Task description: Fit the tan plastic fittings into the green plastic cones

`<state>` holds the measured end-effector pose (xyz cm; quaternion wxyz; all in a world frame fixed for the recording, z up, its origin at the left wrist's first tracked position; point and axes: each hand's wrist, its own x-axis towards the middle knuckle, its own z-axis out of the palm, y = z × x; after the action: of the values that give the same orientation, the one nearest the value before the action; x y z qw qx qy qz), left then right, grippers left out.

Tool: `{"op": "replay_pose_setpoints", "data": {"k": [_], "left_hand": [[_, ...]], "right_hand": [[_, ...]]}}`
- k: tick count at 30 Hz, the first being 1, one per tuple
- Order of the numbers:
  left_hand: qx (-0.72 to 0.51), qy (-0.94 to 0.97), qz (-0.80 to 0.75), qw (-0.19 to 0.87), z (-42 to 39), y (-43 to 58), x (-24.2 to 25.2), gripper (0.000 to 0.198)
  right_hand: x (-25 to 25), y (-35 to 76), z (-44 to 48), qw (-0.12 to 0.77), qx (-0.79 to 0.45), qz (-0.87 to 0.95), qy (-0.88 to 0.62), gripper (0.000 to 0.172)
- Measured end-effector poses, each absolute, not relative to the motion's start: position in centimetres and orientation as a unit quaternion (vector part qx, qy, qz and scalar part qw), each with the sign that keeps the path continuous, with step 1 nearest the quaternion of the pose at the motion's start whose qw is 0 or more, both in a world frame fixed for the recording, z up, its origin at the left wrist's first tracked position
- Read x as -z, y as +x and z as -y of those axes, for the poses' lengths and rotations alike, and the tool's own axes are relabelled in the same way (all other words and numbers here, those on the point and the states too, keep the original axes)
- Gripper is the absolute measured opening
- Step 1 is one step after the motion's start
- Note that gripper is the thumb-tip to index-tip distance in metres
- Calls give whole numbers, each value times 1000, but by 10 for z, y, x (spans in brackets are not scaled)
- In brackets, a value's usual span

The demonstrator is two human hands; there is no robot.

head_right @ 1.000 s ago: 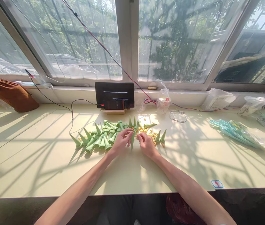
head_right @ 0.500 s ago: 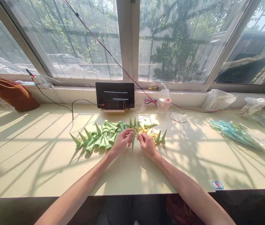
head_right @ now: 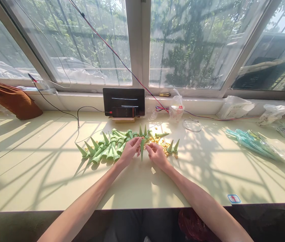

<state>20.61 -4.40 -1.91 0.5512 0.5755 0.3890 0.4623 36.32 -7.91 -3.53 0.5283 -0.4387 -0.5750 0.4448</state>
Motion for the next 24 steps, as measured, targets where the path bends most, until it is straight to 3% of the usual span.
{"op": "replay_pose_setpoints", "data": {"k": [15,24], "left_hand": [[-457,559,-385,575,47,207,17,50],[-455,551,-374,591,45,207,21,45]], "right_hand": [[35,367,75,515,-597,478,-388,32],[32,366,76,504,-588,487,-405,38]]}}
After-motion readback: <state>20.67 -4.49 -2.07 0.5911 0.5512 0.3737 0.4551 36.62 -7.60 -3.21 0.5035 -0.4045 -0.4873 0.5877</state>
